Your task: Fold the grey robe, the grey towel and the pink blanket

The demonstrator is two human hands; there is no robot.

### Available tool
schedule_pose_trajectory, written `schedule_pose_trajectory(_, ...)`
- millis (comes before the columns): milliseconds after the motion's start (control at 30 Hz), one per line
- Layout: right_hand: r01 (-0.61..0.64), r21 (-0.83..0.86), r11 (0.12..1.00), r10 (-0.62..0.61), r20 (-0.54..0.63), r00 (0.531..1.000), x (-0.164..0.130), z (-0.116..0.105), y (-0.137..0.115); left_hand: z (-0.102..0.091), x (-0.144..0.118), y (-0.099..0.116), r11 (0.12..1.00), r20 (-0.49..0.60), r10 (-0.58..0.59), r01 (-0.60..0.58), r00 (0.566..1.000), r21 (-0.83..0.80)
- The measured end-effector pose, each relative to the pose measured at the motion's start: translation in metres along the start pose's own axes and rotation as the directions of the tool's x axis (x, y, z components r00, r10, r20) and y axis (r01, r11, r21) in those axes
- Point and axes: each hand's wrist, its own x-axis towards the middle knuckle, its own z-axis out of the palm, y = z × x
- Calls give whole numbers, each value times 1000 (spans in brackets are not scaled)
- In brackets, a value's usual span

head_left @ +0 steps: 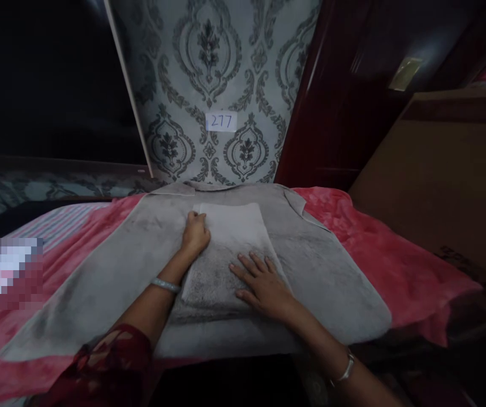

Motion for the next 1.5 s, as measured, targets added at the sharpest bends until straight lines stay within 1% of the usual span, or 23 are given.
schedule_pose_trajectory(67,32,77,997,-33,9,999,11,-16,10,-9,-10,8,994,34,107,-108,994,29)
schedule_pose_trajectory(100,38,105,994,-36,-20,999,19,-22,17,-13,-18,12,984,81,173,-176,982,37)
schedule_pose_trajectory(167,26,102,994,-14,-120,993,39,-31,31,-17,-40,16,954,210,290,-300,934,20)
schedule_pose_trajectory(233,15,26,1000,-10,-171,985,62,-30,45,-19,-66,15,930,330,353,-367,875,-22)
schedule_pose_trajectory(300,49,-59,997,-55,-112,992,83,-22,56,-18,-90,10,916,409,378,-399,831,-36)
schedule_pose_trajectory(333,71,-81,994,-77,-68,995,92,-18,62,-16,-99,6,912,431,379,-409,818,-26)
schedule_pose_trajectory(400,98,-92,991,-98,-1,995,106,-12,72,-13,-110,0,904,443,381,-427,812,6)
schedule_pose_trajectory(467,84,-92,992,-81,32,996,117,-11,84,-10,-113,-4,895,422,397,-446,815,18)
schedule_pose_trajectory(633,-81,-121,989,88,54,995,151,-19,116,-5,-113,-8,873,359,455,-488,815,3)
schedule_pose_trajectory(767,-193,-77,978,198,63,978,179,-14,143,-4,-117,-11,863,328,477,-506,816,4)
schedule_pose_trajectory(933,-250,-64,966,256,95,962,197,-10,163,-7,-118,-7,871,374,456,-491,808,-1)
schedule_pose_trajectory(1000,-278,-78,957,286,115,951,197,-15,160,-10,-117,-6,876,374,450,-483,811,-7)
schedule_pose_trajectory(1067,-276,-120,954,288,93,953,195,-24,146,-11,-116,-7,876,345,456,-481,820,-13)
schedule_pose_trajectory(1100,-241,-142,960,253,70,965,193,-27,135,-11,-117,-10,873,323,467,-488,824,-17)
schedule_pose_trajectory(1167,-77,-156,985,85,39,996,188,-30,106,-9,-122,-19,847,277,516,-530,811,-26)
schedule_pose_trajectory(1200,43,-141,989,-37,42,998,186,-29,90,-6,-125,-26,821,255,557,-570,791,-25)
schedule_pose_trajectory(1233,168,-111,979,-163,59,985,184,-26,74,-2,-130,-33,786,226,603,-618,765,-9)
schedule_pose_trajectory(1300,386,-32,922,-381,110,918,185,-16,46,8,-139,-48,703,164,689,-706,706,88)
schedule_pose_trajectory(1333,459,2,889,-455,133,881,189,-10,37,14,-144,-54,662,130,720,-731,682,165)
schedule_pose_trajectory(1367,500,27,865,-498,150,854,194,-4,31,20,-148,-59,627,90,745,-740,661,246)
schedule_pose_trajectory(1400,513,39,858,-512,161,844,202,1,28,25,-151,-62,601,45,763,-733,645,319)
schedule_pose_trajectory(1433,502,39,864,-501,164,850,212,5,29,31,-154,-63,587,-1,775,-719,632,372)
schedule_pose_trajectory(1500,442,20,897,-439,162,884,237,11,38,39,-156,-61,597,-148,787,-680,599,425)
